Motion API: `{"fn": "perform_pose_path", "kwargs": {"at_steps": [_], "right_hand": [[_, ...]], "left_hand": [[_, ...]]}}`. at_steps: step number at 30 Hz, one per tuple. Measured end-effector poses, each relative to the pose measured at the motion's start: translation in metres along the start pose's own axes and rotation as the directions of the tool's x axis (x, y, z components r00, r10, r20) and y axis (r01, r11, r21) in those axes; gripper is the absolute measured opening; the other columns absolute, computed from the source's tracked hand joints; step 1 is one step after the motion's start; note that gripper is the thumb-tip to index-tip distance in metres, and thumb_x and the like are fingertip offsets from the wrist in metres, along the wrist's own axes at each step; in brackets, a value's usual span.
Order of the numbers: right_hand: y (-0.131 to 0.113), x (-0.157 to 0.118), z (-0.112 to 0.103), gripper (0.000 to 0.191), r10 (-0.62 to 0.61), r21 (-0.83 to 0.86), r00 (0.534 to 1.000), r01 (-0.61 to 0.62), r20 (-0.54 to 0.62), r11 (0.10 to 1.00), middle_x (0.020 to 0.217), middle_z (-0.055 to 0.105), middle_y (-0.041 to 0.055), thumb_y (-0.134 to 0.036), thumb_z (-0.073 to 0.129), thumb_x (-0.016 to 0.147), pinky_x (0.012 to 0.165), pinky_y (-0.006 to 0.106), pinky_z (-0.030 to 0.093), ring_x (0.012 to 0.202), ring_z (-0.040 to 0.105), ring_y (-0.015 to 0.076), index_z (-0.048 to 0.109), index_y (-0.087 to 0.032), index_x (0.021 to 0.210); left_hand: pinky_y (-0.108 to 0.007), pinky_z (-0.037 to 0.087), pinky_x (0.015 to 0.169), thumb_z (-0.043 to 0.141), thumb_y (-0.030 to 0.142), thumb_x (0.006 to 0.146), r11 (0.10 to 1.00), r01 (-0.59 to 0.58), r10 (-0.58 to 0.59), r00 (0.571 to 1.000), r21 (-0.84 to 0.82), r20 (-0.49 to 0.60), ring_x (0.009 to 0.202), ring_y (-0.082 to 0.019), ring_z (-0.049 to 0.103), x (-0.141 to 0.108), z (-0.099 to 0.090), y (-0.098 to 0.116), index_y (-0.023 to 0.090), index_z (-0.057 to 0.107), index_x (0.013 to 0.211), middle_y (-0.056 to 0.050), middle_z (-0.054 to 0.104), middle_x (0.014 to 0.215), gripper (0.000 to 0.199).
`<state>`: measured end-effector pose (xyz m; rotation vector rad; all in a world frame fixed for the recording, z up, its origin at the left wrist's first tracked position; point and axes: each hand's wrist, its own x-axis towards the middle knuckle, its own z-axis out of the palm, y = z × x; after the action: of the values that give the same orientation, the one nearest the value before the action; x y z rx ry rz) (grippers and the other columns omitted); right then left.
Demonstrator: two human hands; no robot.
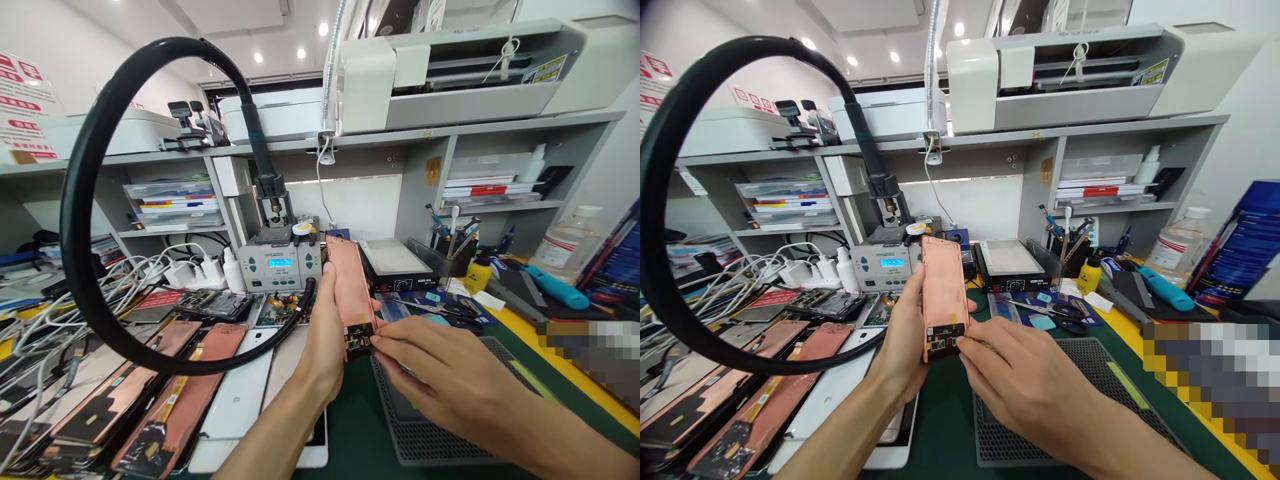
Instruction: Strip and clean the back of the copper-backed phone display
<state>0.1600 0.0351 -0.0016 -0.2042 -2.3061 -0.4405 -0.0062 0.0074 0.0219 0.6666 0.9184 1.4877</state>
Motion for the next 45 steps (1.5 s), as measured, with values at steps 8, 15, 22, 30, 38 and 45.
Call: {"fn": "perform_pose_path", "kwargs": {"at_steps": [8, 15, 22, 30, 38, 45], "right_hand": [[0.002, -0.002, 0.002, 0.014, -0.029, -0.027, 0.999, 0.03, 0.042, 0.999, 0.096, 0.075, 0.0112, -0.007, 0.059, 0.096, 0.081, 0.04, 0.063, 0.093, 0.073, 0.0244, 0.068, -0.008, 0.107], [0.0, -0.003, 0.005, 0.013, -0.031, -0.05, 0.998, 0.034, 0.051, 0.998, 0.09, 0.074, 0.01, -0.007, 0.057, 0.096, 0.076, 0.038, 0.063, 0.088, 0.073, 0.0233, 0.068, -0.009, 0.102], [-0.001, -0.004, 0.006, 0.012, -0.025, -0.049, 0.999, 0.027, 0.045, 0.998, 0.088, 0.073, 0.0085, -0.006, 0.056, 0.097, 0.076, 0.037, 0.061, 0.086, 0.072, 0.0224, 0.067, -0.01, 0.102], [-0.001, -0.004, 0.008, 0.012, -0.004, -0.026, 0.998, 0.006, 0.07, 1.0, 0.085, 0.071, 0.0065, -0.007, 0.055, 0.098, 0.077, 0.037, 0.058, 0.084, 0.071, 0.0214, 0.065, -0.014, 0.097], [-0.003, -0.003, 0.008, 0.013, 0.042, 0.038, 0.999, -0.043, 0.025, 0.998, 0.081, 0.069, 0.0043, -0.004, 0.058, 0.094, 0.072, 0.035, 0.054, 0.078, 0.067, 0.0195, 0.064, -0.015, 0.093], [-0.003, -0.001, 0.008, 0.015, 0.178, 0.182, 0.984, -0.172, -0.019, 0.968, 0.078, 0.067, 0.0054, -0.001, 0.062, 0.087, 0.068, 0.033, 0.053, 0.075, 0.063, 0.0186, 0.066, -0.015, 0.09]], "left_hand": [[-0.027, 0.049, 0.062, 0.044, 0.077, 0.09, 1.0, 0.03, -0.03, 0.999, 0.006, -0.024, 0.064, -0.017, 0.063, -0.001, 0.0, -0.006, 0.01, 0.072, 0.086, -0.009, 0.07, 0.078, 0.073], [-0.025, 0.045, 0.057, 0.041, 0.085, 0.086, 0.997, 0.063, -0.061, 0.997, 0.035, -0.049, 0.059, -0.015, 0.058, -0.002, 0.002, -0.008, 0.01, 0.072, 0.078, -0.007, 0.066, 0.071, 0.081], [-0.025, 0.046, 0.058, 0.045, 0.081, 0.087, 0.999, 0.041, -0.04, 0.999, 0.024, -0.036, 0.06, -0.016, 0.06, -0.001, 0.002, -0.01, 0.012, 0.072, 0.08, -0.007, 0.068, 0.073, 0.075], [-0.025, 0.044, 0.057, 0.041, 0.085, 0.086, 0.998, 0.041, -0.04, 0.999, 0.049, -0.026, 0.059, -0.015, 0.058, -0.002, 0.001, -0.011, 0.011, 0.072, 0.078, -0.007, 0.067, 0.073, 0.08], [-0.03, 0.049, 0.069, 0.04, 0.086, 0.085, 0.994, 0.003, -0.01, 0.998, 0.107, 0.064, 0.069, -0.019, 0.062, 0.001, -0.002, -0.014, 0.012, 0.072, 0.084, -0.009, 0.07, 0.08, 0.081], [-0.035, 0.05, 0.08, 0.036, 0.084, 0.088, 0.999, 0.022, -0.031, 0.98, 0.044, 0.198, 0.078, -0.024, 0.065, 0.004, -0.006, -0.013, 0.011, 0.074, 0.087, -0.012, 0.071, 0.08, 0.083]]}}
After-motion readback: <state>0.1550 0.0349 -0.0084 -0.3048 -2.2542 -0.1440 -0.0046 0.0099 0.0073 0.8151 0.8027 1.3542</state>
